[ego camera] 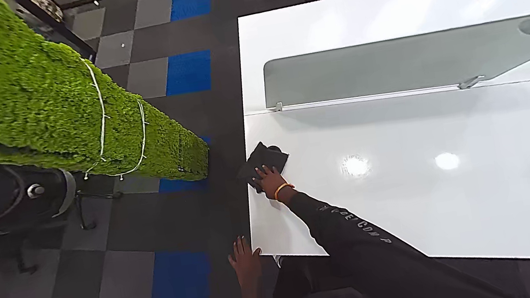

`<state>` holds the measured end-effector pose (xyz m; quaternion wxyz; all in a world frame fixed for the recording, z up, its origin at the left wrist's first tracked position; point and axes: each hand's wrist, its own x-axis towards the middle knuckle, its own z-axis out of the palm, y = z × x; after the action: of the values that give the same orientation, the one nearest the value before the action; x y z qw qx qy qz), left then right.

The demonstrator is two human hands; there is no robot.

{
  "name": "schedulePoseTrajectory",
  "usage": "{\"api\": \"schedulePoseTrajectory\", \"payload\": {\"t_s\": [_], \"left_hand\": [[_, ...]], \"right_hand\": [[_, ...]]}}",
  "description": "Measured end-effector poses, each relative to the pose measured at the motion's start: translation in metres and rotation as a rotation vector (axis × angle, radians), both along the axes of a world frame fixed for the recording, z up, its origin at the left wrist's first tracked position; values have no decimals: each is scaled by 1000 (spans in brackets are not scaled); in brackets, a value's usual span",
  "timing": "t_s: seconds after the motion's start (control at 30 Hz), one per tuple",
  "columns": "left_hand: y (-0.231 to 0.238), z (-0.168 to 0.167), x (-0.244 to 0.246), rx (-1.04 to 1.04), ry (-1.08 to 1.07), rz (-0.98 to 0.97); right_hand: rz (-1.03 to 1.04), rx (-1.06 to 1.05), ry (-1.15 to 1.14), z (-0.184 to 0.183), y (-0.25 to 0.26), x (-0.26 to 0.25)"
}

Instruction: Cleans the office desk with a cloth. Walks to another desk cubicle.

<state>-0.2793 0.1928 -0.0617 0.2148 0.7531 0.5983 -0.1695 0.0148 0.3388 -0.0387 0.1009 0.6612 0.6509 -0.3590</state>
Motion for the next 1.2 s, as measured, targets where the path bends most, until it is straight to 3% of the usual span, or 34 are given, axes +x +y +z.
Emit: {"api": "schedulePoseTrajectory", "payload": {"t_s": [0.23,0.5,0.73,0.97,1.2], "left_hand": [[-17,14,-52,-145,-15,59],[2,37,-38,-110,-120,-114],[8,38,-6,-136,-142,-304],[10,37,26,-184,-167,-432],[23,42,50,-201,-120,-493]], "right_hand": [[73,-90,23,10,-101,-84],[104,-204,56,25,-197,-144],[15,-168,57,22,-253,-117],[-286,-174,5,31,-317,-61],[-451,-107,-7,38,-325,-44]]}}
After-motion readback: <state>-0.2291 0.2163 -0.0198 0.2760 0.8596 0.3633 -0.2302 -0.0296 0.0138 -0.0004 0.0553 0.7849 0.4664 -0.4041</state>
